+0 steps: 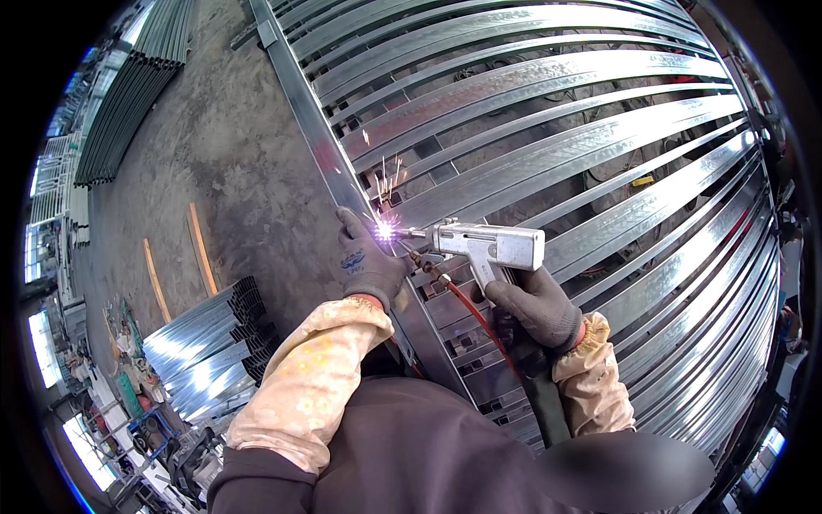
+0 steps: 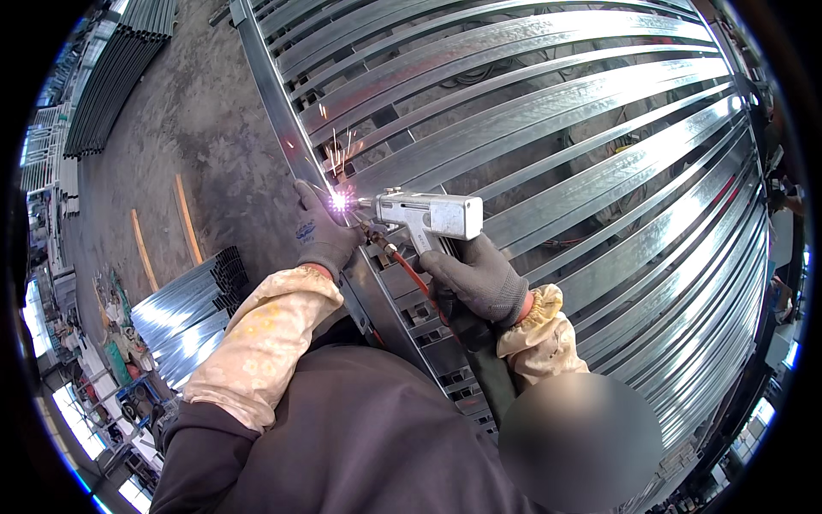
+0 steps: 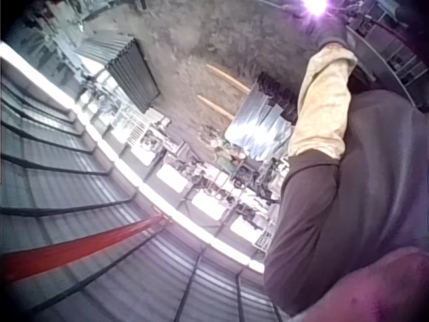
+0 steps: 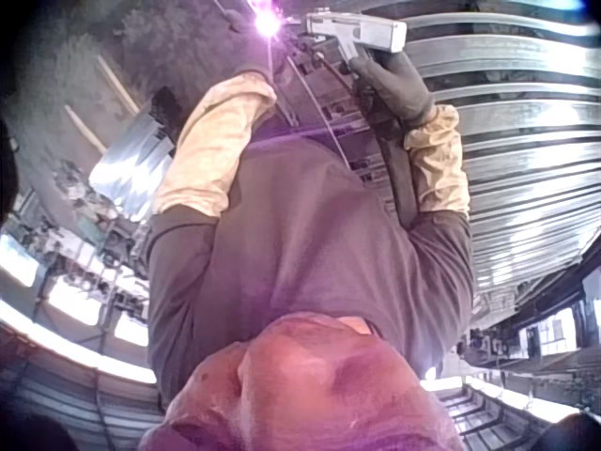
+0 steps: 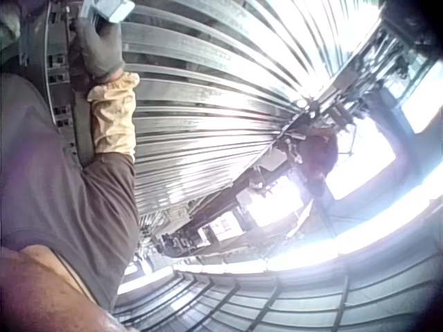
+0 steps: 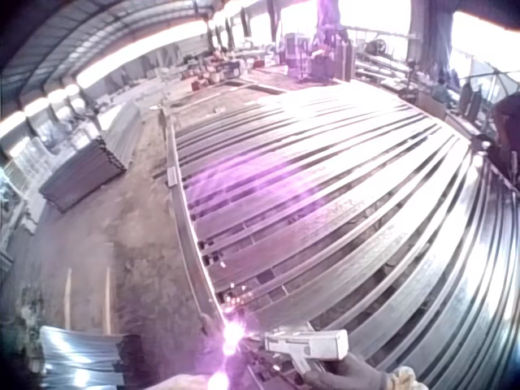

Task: The person uses a handheld welding tool to join metal bars on a large metal frame structure. They systematically move the tool along the seams of the frame, creating bright sparks and fusing the metal components together.

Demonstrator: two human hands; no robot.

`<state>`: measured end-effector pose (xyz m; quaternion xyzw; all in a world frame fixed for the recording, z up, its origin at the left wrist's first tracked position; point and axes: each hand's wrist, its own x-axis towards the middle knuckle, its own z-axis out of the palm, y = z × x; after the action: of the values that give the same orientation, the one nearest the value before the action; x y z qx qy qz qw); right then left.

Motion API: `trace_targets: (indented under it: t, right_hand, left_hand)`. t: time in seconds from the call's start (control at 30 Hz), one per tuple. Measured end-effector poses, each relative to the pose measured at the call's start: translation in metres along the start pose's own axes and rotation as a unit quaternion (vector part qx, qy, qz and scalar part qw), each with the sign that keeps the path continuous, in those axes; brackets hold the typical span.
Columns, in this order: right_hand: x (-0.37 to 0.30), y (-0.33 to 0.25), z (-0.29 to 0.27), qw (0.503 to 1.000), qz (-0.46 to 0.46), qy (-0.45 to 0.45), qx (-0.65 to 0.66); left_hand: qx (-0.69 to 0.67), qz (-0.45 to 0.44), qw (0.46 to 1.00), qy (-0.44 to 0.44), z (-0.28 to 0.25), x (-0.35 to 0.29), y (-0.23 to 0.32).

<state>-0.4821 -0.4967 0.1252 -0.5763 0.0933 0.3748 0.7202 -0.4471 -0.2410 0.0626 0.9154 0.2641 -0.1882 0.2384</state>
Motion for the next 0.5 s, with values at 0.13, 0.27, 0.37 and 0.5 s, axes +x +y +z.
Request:
trace_targets:
  t: [0.13, 0.27, 0.37, 0.5]
  right_hand:
    - [0.0001, 0.0007, -0.0009, 1.0, -0.012, -0.004, -0.005]
    - [-0.0018, 0.0004, -0.0011, 1.0, -0.007, -0.004, -0.006]
    - [-0.0032, 0.0003, -0.0001, 1.0, -0.011, -0.005, -0.005]
    - [-0.0039, 0.0013, 0.0034, 0.999, -0.028, 0.008, 0.013]
  left_hand:
    - [0.007, -0.003, 1.0, -0.003, 0.0003, 0.0013, -0.0006]
    - [0.007, -0.001, 1.0, -0.007, 0.0001, 0.0023, -0.0017]
    - [0.003, 0.0, 1.0, -0.008, 0.0004, 0.0022, -0.0022]
    - [0.001, 0.005, 1.0, -0.001, 0.0016, 0.0018, -0.0031]
